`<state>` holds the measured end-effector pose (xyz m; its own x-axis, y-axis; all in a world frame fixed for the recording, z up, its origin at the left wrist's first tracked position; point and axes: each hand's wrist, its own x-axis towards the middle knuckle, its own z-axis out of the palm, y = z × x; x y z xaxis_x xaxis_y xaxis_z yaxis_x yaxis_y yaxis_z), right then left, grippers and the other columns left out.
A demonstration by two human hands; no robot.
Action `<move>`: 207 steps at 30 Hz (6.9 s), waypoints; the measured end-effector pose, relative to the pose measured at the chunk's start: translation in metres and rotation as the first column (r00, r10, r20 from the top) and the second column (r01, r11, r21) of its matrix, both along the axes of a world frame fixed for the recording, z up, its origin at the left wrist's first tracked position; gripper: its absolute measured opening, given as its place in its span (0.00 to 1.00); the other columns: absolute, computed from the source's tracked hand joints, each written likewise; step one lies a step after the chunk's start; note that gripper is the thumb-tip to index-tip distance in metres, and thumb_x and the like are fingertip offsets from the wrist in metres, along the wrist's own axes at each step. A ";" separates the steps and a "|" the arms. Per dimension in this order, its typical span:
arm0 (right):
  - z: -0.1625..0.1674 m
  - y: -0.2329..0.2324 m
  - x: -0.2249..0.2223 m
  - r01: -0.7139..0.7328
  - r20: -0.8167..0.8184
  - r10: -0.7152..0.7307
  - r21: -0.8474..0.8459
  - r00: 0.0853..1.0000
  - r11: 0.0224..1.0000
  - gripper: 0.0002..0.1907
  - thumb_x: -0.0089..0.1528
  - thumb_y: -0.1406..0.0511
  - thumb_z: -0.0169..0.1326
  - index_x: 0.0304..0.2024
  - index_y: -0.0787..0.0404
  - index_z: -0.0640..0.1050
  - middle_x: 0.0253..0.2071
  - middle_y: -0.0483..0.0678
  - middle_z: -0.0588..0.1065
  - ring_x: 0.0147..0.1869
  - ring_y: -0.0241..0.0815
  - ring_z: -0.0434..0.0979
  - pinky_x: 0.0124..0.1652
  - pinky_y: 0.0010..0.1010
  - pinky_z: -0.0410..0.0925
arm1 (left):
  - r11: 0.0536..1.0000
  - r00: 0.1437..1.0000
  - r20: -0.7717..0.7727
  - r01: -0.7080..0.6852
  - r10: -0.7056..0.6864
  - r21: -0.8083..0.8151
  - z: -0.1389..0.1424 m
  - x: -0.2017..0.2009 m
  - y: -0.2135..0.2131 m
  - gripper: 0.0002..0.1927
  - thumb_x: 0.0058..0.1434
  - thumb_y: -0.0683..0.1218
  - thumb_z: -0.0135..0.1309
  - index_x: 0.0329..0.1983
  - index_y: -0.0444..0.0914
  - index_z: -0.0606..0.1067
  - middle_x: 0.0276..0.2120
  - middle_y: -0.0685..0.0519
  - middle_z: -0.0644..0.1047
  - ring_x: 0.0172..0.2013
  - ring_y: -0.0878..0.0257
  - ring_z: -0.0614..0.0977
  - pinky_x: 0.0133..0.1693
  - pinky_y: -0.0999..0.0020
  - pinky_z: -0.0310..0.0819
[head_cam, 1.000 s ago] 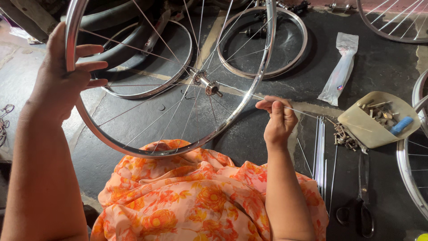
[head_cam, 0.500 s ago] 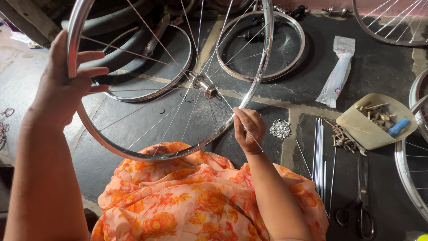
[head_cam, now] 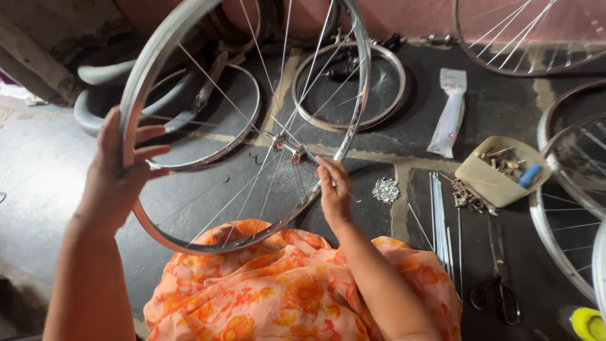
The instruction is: The person assembles a bicycle wheel by inserting spokes through the hub and rim, then securing them with nipples. They rotate the wheel to access different spoke holes and continue adding spokes throughout the clip.
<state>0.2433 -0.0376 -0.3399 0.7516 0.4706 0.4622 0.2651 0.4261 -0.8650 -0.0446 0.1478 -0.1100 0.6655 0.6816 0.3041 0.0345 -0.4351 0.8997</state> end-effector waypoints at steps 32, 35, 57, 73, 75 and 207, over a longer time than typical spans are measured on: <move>0.030 0.057 -0.002 -0.210 -0.408 0.231 0.097 0.883 0.973 0.27 0.59 0.78 0.58 0.60 0.59 0.70 0.53 0.43 0.71 0.53 0.32 0.74 0.55 0.25 0.70 | 0.998 0.988 0.148 0.040 -0.034 -0.040 -0.083 -0.021 0.027 0.52 0.57 0.24 0.32 0.80 0.56 0.42 0.68 0.41 0.68 0.61 0.51 0.79 0.52 0.58 0.83; 0.023 0.060 -0.003 -0.178 -0.408 0.205 0.104 0.889 0.979 0.27 0.58 0.79 0.59 0.58 0.60 0.70 0.52 0.43 0.71 0.53 0.33 0.74 0.55 0.26 0.70 | 0.999 0.989 0.138 0.051 -0.048 -0.014 -0.083 -0.021 0.022 0.52 0.56 0.24 0.32 0.80 0.56 0.43 0.68 0.41 0.68 0.61 0.51 0.79 0.53 0.58 0.82; 0.028 0.053 -0.012 -0.132 -0.387 0.163 0.106 0.908 0.986 0.26 0.59 0.77 0.61 0.58 0.60 0.71 0.53 0.42 0.71 0.56 0.33 0.71 0.58 0.26 0.68 | 0.998 0.996 0.073 0.051 -0.049 -0.029 -0.077 -0.027 0.013 0.53 0.58 0.22 0.30 0.80 0.58 0.42 0.70 0.42 0.67 0.63 0.51 0.78 0.55 0.58 0.83; 0.027 0.055 -0.014 -0.126 -0.451 0.210 0.208 0.868 0.970 0.19 0.62 0.76 0.57 0.55 0.62 0.71 0.50 0.45 0.72 0.50 0.33 0.75 0.52 0.28 0.75 | 0.996 0.990 0.116 0.084 -0.080 -0.034 -0.079 -0.029 0.009 0.53 0.57 0.21 0.32 0.80 0.56 0.43 0.70 0.42 0.67 0.64 0.48 0.77 0.55 0.57 0.82; 0.027 0.054 -0.015 -0.125 -0.449 0.211 0.214 0.868 0.969 0.19 0.63 0.75 0.56 0.55 0.62 0.71 0.49 0.45 0.72 0.49 0.33 0.75 0.51 0.28 0.75 | 0.996 0.990 0.114 0.081 -0.078 -0.025 -0.078 -0.029 0.008 0.53 0.56 0.22 0.32 0.80 0.55 0.43 0.69 0.41 0.67 0.64 0.48 0.77 0.55 0.57 0.82; 0.021 0.049 0.005 -0.112 -0.457 0.100 0.002 0.884 0.994 0.07 0.68 0.63 0.56 0.42 0.61 0.79 0.36 0.40 0.74 0.38 0.30 0.70 0.39 0.23 0.65 | 0.956 0.938 -0.201 0.255 -0.281 -0.146 0.130 0.108 0.031 0.37 0.64 0.48 0.46 0.77 0.40 0.56 0.64 0.43 0.70 0.61 0.54 0.73 0.63 0.52 0.66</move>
<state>0.2480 0.0113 -0.3191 0.8217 0.5657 0.0691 -0.2057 0.4076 -0.8897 0.0635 0.1791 0.0201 0.8692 0.4906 0.0615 0.1309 -0.3482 0.9282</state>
